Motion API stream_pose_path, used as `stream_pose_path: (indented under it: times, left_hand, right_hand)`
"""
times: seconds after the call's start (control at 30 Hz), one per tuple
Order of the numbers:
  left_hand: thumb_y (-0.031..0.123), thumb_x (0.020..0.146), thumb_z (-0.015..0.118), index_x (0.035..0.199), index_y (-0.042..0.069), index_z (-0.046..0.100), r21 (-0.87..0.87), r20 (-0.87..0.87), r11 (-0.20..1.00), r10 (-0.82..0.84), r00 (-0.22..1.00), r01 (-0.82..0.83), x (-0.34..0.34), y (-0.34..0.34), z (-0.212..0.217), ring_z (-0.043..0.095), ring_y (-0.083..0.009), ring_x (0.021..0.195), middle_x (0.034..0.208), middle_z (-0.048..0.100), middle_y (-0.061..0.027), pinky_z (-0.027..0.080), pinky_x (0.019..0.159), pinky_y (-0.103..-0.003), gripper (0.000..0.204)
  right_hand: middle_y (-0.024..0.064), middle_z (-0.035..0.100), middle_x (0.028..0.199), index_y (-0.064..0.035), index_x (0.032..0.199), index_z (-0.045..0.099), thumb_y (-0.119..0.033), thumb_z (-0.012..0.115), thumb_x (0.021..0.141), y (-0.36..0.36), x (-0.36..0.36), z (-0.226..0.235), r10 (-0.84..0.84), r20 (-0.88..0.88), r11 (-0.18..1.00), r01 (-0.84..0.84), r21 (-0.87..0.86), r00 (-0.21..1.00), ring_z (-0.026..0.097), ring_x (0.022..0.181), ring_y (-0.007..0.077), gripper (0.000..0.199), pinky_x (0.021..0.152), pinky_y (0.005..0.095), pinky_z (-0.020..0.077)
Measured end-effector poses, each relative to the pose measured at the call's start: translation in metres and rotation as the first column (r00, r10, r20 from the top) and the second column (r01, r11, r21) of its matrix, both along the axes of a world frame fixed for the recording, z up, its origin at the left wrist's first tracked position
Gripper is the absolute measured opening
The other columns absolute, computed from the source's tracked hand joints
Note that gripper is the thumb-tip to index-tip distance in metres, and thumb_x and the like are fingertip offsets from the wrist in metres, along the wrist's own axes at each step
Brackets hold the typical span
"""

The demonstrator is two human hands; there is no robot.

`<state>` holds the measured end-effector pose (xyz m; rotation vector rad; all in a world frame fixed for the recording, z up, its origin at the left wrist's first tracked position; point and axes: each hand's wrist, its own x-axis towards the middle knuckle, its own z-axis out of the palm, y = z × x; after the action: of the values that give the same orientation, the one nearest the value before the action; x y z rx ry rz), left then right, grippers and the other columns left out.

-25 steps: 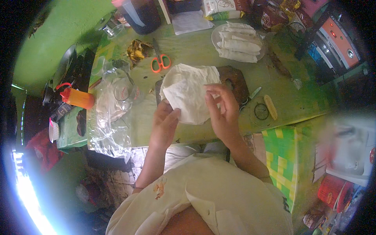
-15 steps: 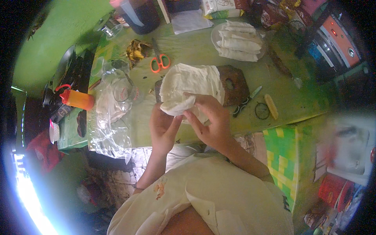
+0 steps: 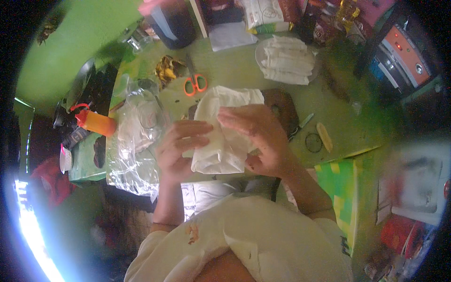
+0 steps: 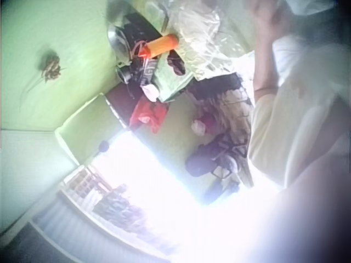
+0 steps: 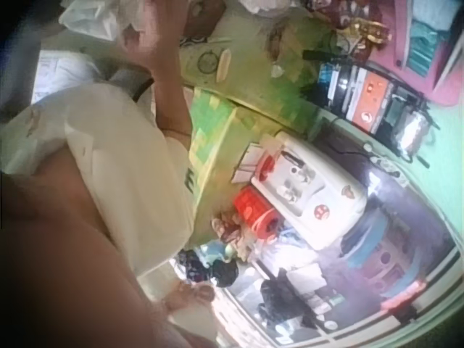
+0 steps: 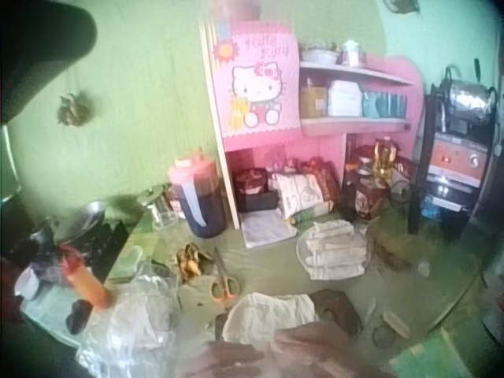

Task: The person places a banana slice and a dark granular filling onto a flatbread, folds it into a rectangular wrap, and stacks it on a plate. The process is repeated with additional flatbreads.

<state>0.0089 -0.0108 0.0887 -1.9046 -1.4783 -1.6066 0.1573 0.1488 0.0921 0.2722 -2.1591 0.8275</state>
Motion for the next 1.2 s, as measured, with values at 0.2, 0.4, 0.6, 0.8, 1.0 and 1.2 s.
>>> stream_pose_path:
  times: [0.2, 0.4, 0.6, 0.8, 1.0, 1.2]
  left_hand:
    - [-0.002, 0.069, 0.073, 0.095, 0.002, 0.069, 0.244, -0.338, 0.956, 0.241, 0.910, -0.163, -0.038, 0.023, 0.070, 0.068, -0.0314, 0.089, 0.100, 0.070, -0.0144, 0.055, 0.075, -0.038, 0.027]
    - [0.001, 0.066, 0.076, 0.096, 0.000, 0.066, 0.253, -0.207, 0.963, 0.150, 0.967, -0.095, -0.046, 0.038, 0.104, 0.069, -0.0262, 0.080, 0.091, 0.070, -0.0132, 0.053, 0.071, -0.033, 0.032]
    - [0.000, 0.070, 0.077, 0.096, -0.002, 0.064, -0.058, 0.151, 0.991, 0.124, 0.981, -0.117, -0.041, 0.033, 0.109, 0.067, -0.0141, 0.069, 0.080, 0.068, -0.0080, 0.054, 0.065, -0.026, 0.029]
    - [-0.006, 0.077, 0.071, 0.108, -0.003, 0.061, -0.199, 0.542, 0.954, -0.083, 0.836, 0.223, -0.046, 0.034, 0.100, 0.065, -0.0092, 0.086, 0.099, 0.067, -0.0053, 0.054, 0.075, -0.025, 0.033]
    - [-0.009, 0.078, 0.070, 0.119, -0.003, 0.059, -0.123, 0.587, 0.898, -0.278, 0.761, 0.422, -0.054, 0.039, 0.091, 0.063, -0.0122, 0.102, 0.109, 0.066, -0.0063, 0.052, 0.089, -0.029, 0.043]
    - [-0.011, 0.079, 0.069, 0.125, -0.003, 0.056, -0.052, 0.725, 0.827, -0.354, 0.591, 0.560, -0.060, 0.043, 0.089, 0.063, -0.0158, 0.110, 0.119, 0.065, -0.0095, 0.052, 0.093, -0.032, 0.049]
  right_hand:
    - [0.0180, 0.063, 0.118, -0.0003, 0.112, 0.067, -0.006, 0.077, 0.068, 0.031, -0.015, 0.078, -0.092, -0.010, 0.974, 0.092, 0.209, 0.996, 0.063, 0.105, 0.0318, 0.046, 0.089, 0.0386, 0.0509]
    - [0.0107, 0.068, 0.098, -0.0011, 0.105, 0.068, -0.006, 0.082, 0.065, 0.046, -0.025, 0.116, 0.023, -0.157, 0.962, 0.021, 0.274, 0.987, 0.066, 0.090, 0.0253, 0.043, 0.076, 0.0338, 0.0527]
    - [0.0070, 0.066, 0.092, -0.0031, 0.103, 0.067, -0.014, 0.084, 0.072, 0.040, -0.035, 0.125, -0.082, -0.050, 0.986, 0.088, 0.139, 0.995, 0.063, 0.078, 0.0149, 0.038, 0.064, 0.0277, 0.0460]
    - [0.0031, 0.063, 0.089, -0.0015, 0.099, 0.064, -0.007, 0.075, 0.083, 0.044, -0.059, 0.093, 0.045, -0.143, 0.961, -0.082, -0.263, 0.989, 0.059, 0.079, 0.0096, 0.020, 0.064, 0.0230, 0.0410]
    - [-0.0001, 0.060, 0.090, -0.0018, 0.093, 0.061, -0.004, 0.068, 0.089, 0.025, -0.070, 0.092, 0.154, -0.143, 0.797, -0.208, -0.567, 0.978, 0.055, 0.082, 0.0043, 0.009, 0.067, 0.0204, 0.0401]
    - [-0.0006, 0.060, 0.090, -0.0026, 0.096, 0.061, -0.006, 0.070, 0.088, 0.025, -0.077, 0.085, 0.051, -0.105, 0.788, -0.105, -0.606, 0.993, 0.054, 0.080, 0.0049, 0.012, 0.068, 0.0204, 0.0402]
